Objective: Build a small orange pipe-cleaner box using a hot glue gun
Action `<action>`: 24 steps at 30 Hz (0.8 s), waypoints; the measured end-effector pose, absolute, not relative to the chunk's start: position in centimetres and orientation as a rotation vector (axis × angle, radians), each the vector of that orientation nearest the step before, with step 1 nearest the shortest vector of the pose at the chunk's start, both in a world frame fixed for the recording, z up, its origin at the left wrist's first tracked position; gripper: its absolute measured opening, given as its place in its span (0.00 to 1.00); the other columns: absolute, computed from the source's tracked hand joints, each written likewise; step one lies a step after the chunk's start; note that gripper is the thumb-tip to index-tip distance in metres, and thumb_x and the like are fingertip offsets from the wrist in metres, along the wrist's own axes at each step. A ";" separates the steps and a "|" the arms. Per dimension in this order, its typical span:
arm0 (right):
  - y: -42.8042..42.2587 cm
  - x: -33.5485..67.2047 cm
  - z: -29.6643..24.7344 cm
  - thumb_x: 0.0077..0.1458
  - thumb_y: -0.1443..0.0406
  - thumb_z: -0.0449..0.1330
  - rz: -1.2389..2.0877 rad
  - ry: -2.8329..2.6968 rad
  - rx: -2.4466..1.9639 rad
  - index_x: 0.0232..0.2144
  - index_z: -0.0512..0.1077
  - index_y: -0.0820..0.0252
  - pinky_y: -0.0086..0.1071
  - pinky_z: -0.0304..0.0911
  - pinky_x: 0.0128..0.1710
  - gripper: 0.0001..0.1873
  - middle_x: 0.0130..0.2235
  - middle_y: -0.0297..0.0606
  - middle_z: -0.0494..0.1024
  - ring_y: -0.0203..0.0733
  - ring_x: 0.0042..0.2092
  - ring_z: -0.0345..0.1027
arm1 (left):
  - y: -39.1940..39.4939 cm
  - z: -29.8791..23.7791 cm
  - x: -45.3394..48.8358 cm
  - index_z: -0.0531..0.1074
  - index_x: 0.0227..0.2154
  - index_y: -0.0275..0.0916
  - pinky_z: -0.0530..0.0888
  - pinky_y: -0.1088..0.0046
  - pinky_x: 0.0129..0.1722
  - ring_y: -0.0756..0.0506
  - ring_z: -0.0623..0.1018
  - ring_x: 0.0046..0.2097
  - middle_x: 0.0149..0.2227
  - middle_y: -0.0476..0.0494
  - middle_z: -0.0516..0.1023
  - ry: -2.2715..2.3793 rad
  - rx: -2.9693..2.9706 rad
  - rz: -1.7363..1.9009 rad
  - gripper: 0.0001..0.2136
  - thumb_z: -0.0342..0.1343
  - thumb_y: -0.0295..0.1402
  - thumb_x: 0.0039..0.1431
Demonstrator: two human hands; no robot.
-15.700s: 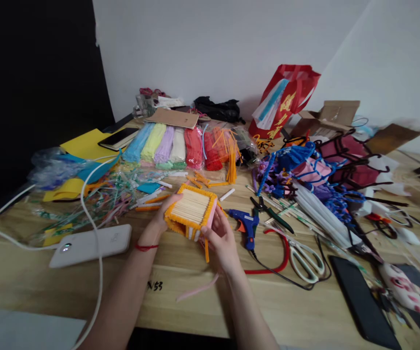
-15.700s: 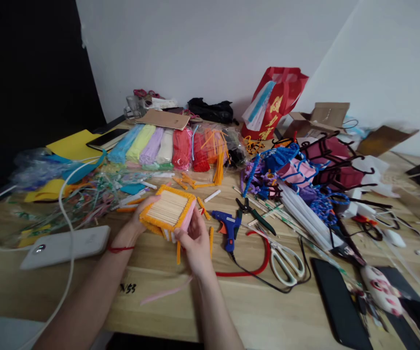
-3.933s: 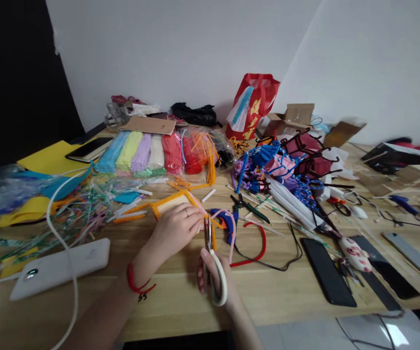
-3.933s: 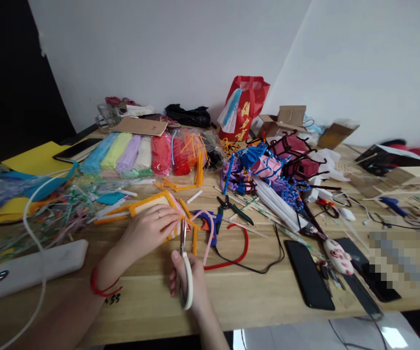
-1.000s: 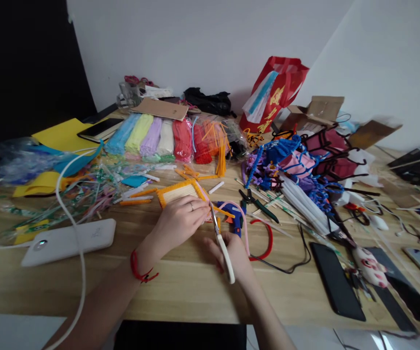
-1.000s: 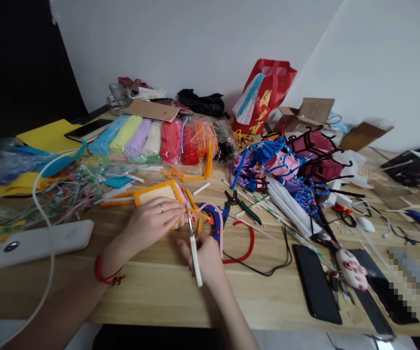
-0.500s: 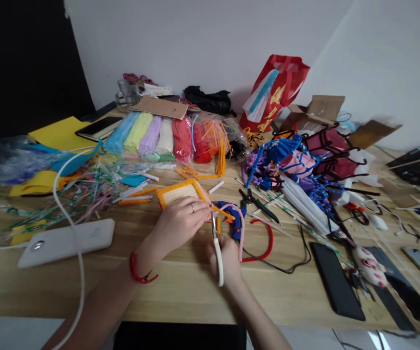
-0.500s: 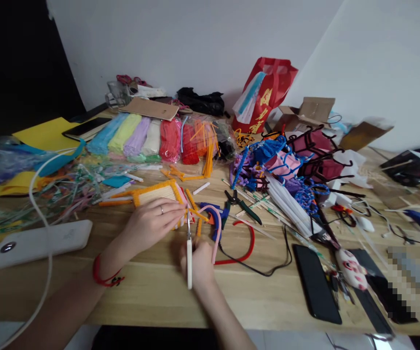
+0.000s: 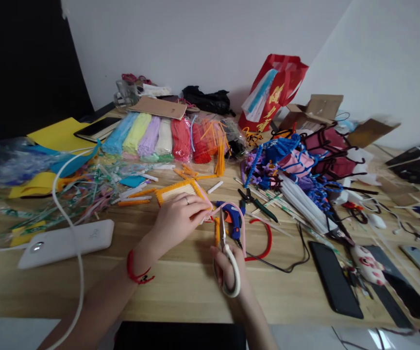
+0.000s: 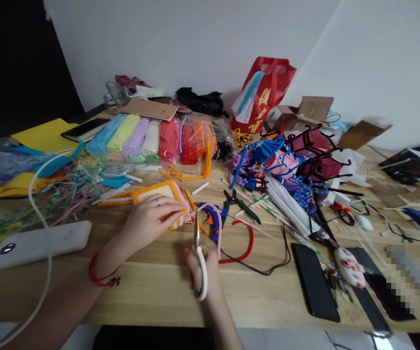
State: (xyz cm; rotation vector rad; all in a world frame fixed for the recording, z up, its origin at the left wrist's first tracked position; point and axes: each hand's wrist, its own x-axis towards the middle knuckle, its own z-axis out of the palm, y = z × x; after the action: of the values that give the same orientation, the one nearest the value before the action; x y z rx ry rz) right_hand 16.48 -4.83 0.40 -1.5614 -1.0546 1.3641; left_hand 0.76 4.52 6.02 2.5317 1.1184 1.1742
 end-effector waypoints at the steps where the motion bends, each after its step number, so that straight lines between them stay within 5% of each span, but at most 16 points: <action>1: -5.1 16.4 0.2 0.46 0.51 0.57 1.370 -1.047 -1.589 0.16 0.54 0.54 0.24 0.42 0.10 0.21 0.09 0.24 0.56 0.30 0.10 0.48 | 4.6 6.2 0.9 0.78 0.35 0.41 0.74 0.68 0.43 0.47 0.78 0.40 0.37 0.48 0.82 1.144 2.512 1.139 0.06 0.56 0.31 0.60; 14: -7.5 16.9 -0.9 0.51 0.59 0.58 0.816 -1.459 -2.041 0.24 0.69 0.60 0.28 0.54 0.23 0.10 0.24 0.42 0.77 0.41 0.24 0.70 | 5.8 6.9 2.4 0.73 0.24 0.40 0.69 0.66 0.43 0.45 0.74 0.39 0.32 0.46 0.76 1.224 2.419 0.909 0.06 0.57 0.30 0.55; 18: -7.6 17.3 -0.6 0.50 0.67 0.59 0.759 -1.673 -2.104 0.30 0.72 0.61 0.27 0.57 0.27 0.04 0.29 0.43 0.78 0.43 0.29 0.72 | 6.1 6.8 2.6 0.69 0.24 0.39 0.69 0.69 0.38 0.46 0.73 0.36 0.30 0.48 0.74 1.292 2.303 0.894 0.04 0.58 0.29 0.51; 24: -7.4 16.9 -0.3 0.48 0.72 0.57 0.664 -1.827 -2.022 0.36 0.74 0.62 0.29 0.64 0.34 0.10 0.37 0.46 0.77 0.44 0.35 0.73 | 6.4 6.8 3.5 0.64 0.27 0.40 0.68 0.70 0.33 0.46 0.71 0.33 0.31 0.48 0.69 1.380 2.322 0.841 0.06 0.57 0.26 0.47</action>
State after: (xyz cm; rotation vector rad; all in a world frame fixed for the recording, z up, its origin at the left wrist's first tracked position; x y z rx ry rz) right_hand 16.87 -7.39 -0.25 -2.0222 -1.8273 0.6640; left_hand 3.52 6.42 6.83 2.3222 1.3796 0.8415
